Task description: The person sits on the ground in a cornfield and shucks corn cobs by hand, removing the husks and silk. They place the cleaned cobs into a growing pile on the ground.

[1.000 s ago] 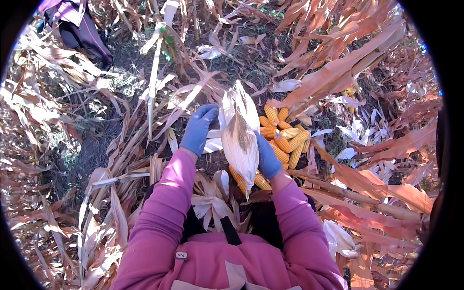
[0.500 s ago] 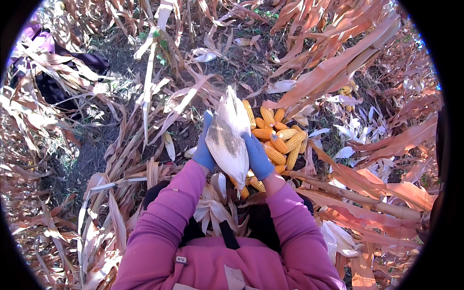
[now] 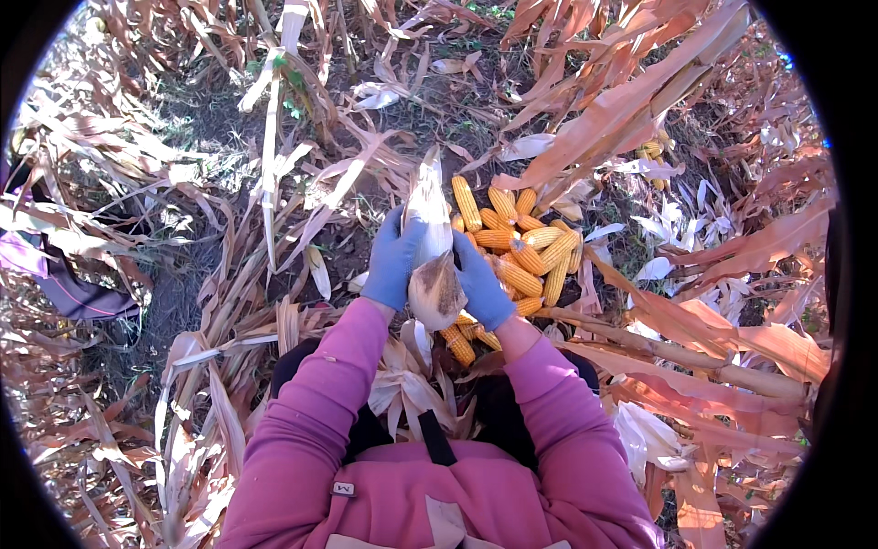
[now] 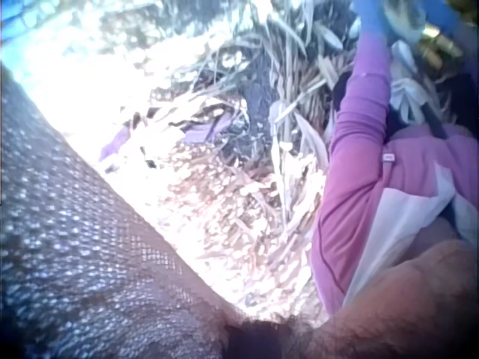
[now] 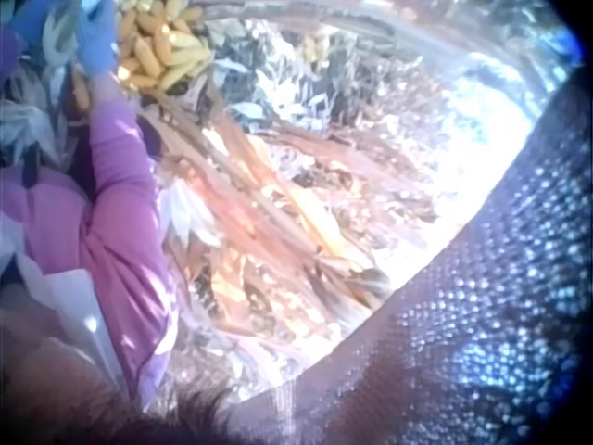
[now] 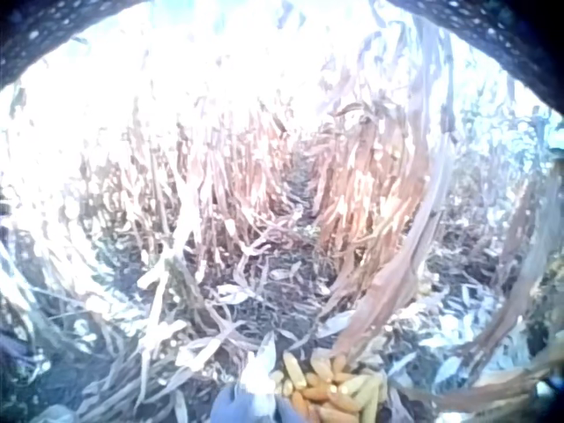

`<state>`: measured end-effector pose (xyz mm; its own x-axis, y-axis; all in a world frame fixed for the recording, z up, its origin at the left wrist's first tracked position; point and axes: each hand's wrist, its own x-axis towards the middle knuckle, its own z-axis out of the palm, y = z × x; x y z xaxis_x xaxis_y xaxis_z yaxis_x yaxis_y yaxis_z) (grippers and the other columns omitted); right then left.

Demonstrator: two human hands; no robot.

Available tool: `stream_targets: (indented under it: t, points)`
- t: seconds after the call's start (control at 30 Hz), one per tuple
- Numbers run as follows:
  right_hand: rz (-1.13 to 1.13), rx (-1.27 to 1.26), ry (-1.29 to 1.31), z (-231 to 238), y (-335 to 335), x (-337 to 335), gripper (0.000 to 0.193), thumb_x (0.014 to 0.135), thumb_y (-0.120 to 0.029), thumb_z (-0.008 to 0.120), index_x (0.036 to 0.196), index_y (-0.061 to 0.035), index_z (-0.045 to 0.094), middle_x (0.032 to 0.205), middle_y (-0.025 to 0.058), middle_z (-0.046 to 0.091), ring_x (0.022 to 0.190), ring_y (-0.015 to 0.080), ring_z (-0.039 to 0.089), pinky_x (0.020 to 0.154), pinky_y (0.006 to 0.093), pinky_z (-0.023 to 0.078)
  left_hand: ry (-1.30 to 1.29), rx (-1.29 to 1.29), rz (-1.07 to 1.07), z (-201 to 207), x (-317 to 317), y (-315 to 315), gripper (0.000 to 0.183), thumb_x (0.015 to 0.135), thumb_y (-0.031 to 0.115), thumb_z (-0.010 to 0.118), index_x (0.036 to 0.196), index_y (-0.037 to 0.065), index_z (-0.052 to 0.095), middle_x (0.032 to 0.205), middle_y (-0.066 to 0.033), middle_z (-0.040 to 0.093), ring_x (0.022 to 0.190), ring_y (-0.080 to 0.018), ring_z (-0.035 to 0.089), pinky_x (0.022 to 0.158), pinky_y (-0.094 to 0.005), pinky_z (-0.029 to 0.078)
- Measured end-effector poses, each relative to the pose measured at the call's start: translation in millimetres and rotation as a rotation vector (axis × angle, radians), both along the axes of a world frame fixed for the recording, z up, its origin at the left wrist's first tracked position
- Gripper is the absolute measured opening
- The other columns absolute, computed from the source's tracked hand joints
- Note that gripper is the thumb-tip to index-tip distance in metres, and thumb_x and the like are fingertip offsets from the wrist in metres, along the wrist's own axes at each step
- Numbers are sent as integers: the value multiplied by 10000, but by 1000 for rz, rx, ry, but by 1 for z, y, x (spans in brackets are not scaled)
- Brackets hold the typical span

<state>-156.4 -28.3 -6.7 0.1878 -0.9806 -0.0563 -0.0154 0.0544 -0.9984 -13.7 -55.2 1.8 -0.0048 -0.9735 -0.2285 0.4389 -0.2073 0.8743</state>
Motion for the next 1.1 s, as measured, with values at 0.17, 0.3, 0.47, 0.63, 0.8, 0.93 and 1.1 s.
stream_targets:
  t: [0.17,0.3,0.47,0.63,0.8,0.93,1.1]
  points:
    - [-54,-29,311,0,1,2,421,859,-193,642,1204,-3,492,940,190,652,837,240,642,737,342,495,-62,59,-40,-5,2,1,412,916,283,577,1219,11,513,1063,-77,590,889,-133,588,755,-275,508]
    - [-161,112,96,-53,-7,-5,376,869,-189,622,1172,-2,499,901,217,644,800,289,649,708,364,491,291,142,24,-2,-2,1,392,938,310,558,1219,38,530,1085,-67,589,928,-126,578,798,-269,490]
    - [-136,-142,326,-6,-1,-1,366,881,-223,613,1158,-4,520,913,215,650,827,297,656,719,370,491,223,204,113,-5,3,-1,395,943,322,561,1183,9,548,1073,-97,611,882,-177,620,762,-325,526]
    - [-116,-24,259,28,0,-3,338,889,-192,625,1156,0,547,929,139,662,814,160,613,732,297,486,216,139,14,8,4,-1,392,960,328,525,1208,25,540,1093,-49,585,956,-123,568,836,-270,471]
    - [-128,-138,353,24,1,-2,239,856,-161,669,1015,-1,591,821,102,643,713,130,579,657,292,470,33,80,18,32,8,0,338,943,291,557,1164,35,555,1020,-11,569,912,-80,529,825,-238,435]
    - [-117,-214,520,26,3,-1,177,826,-143,687,877,-11,580,726,134,582,630,224,557,602,333,448,-98,22,-104,40,15,1,307,907,251,605,1126,38,573,968,10,565,872,-60,503,799,-225,417]
    - [-100,-301,546,30,6,0,170,803,-132,698,868,-29,579,736,152,570,648,314,568,601,362,451,-122,-1,-214,33,18,-2,296,885,221,627,1105,27,586,959,-6,576,869,-64,507,794,-225,416]
